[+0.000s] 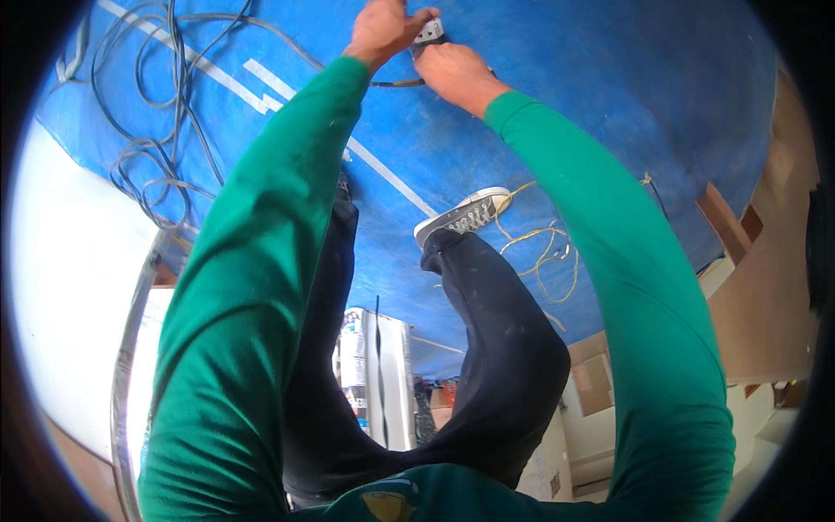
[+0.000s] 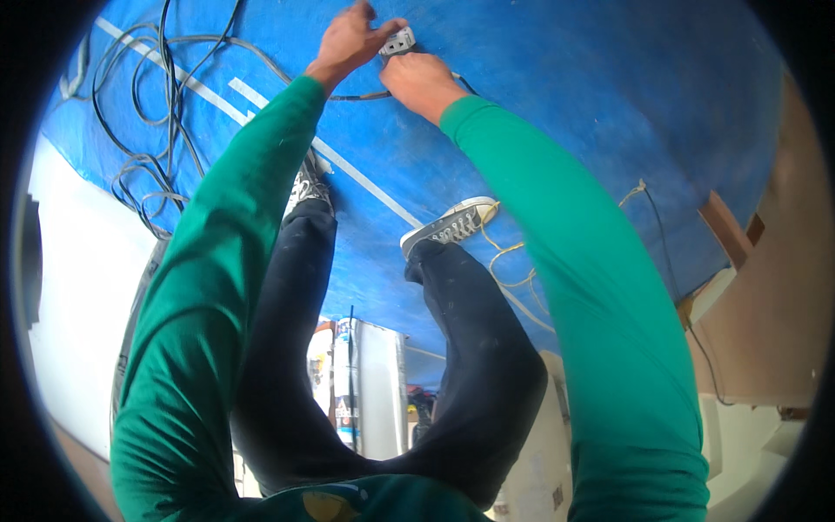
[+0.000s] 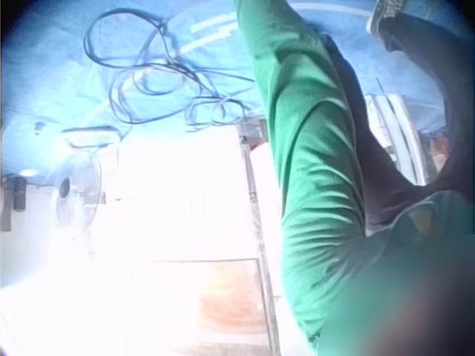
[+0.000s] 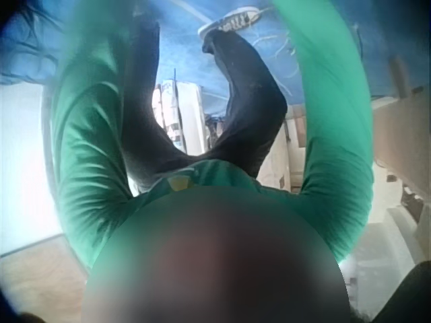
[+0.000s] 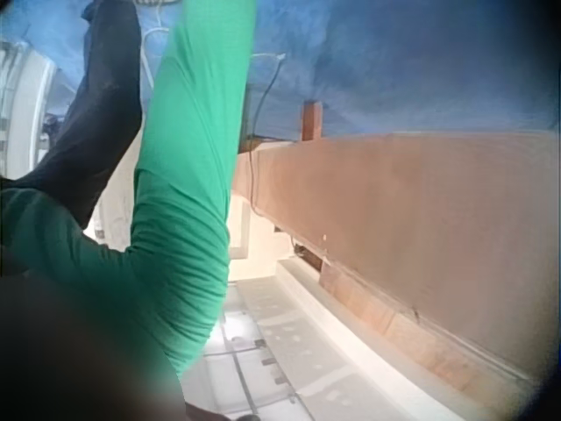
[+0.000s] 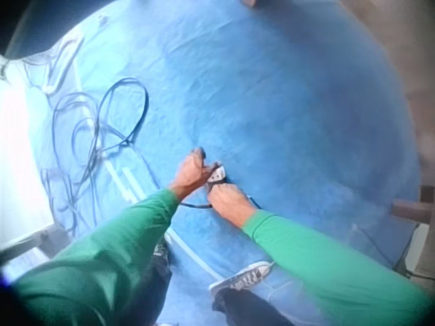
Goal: The person plugs in a circular saw, then uses a tape measure and pencil to mark multiple points on a large plywood sheet. The person repeatedly measures and marks the wood without cutting it during the clip.
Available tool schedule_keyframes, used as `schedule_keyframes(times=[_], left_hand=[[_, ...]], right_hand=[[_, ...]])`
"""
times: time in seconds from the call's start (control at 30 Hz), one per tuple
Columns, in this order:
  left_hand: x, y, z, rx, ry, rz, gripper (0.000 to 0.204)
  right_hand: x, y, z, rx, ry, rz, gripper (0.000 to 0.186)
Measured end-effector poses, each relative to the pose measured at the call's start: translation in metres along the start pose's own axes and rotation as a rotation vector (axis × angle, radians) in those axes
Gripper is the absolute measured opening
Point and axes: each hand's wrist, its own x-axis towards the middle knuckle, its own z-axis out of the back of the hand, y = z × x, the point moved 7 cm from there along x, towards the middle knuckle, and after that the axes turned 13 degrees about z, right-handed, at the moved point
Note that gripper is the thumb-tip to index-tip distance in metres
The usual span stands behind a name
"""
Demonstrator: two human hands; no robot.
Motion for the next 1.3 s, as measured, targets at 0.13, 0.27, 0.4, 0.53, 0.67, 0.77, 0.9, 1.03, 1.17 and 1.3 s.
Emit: schedule_keyframes(times=[0.13,0.27,0.4,0.53,0.67,0.77,0.9,1.03,1.17,1.3], left_hand=[[-0.05,-0.004,0.126,-0.156,0.075,0.149,0.065],[-0.174,-0.015,0.272,-0.329,0.206,0.325,0.054],[-0.315,0.0,0.339,-0.53,0.217,0.696,0.049],[-0.37,0.01,0.348,-0.292,0.398,0.677,0.045],[-0.377,0.001,0.358,-0.382,0.457,0.524,0.044],[-0.4,-0.011,0.388,-0.164,0.748,0.389,0.042],[-0.403,-0.013,0.453,0.049,0.733,0.24,0.037],[-0.418,0.019,0.492,-0.451,0.737,0.836,0.033],[-0.442,-0.005,0.491,-0.025,0.85,0.477,0.031],[-0.489,-0.094,0.427,0.68,0.857,-0.57,0.037]], right_hand=[[0.004,0.004,0.01,0.039,-0.007,-0.099,0.015],[0.006,0.0,0.045,0.218,0.048,-0.376,0.025],[-0.014,0.021,0.117,0.367,-0.233,-0.408,0.048],[-0.137,0.101,0.148,0.451,-0.52,-0.572,0.061],[-0.377,0.275,0.091,0.809,-0.514,-1.034,0.061],[-0.569,0.46,0.029,0.965,-0.299,-1.413,0.065],[-0.721,0.678,-0.038,0.929,0.065,-1.449,0.028],[-0.742,0.808,-0.09,1.328,-0.457,-1.626,0.029],[-0.662,0.836,-0.074,1.212,-0.969,-1.166,0.034],[-0.628,0.851,-0.058,1.938,-1.337,-1.579,0.033]])
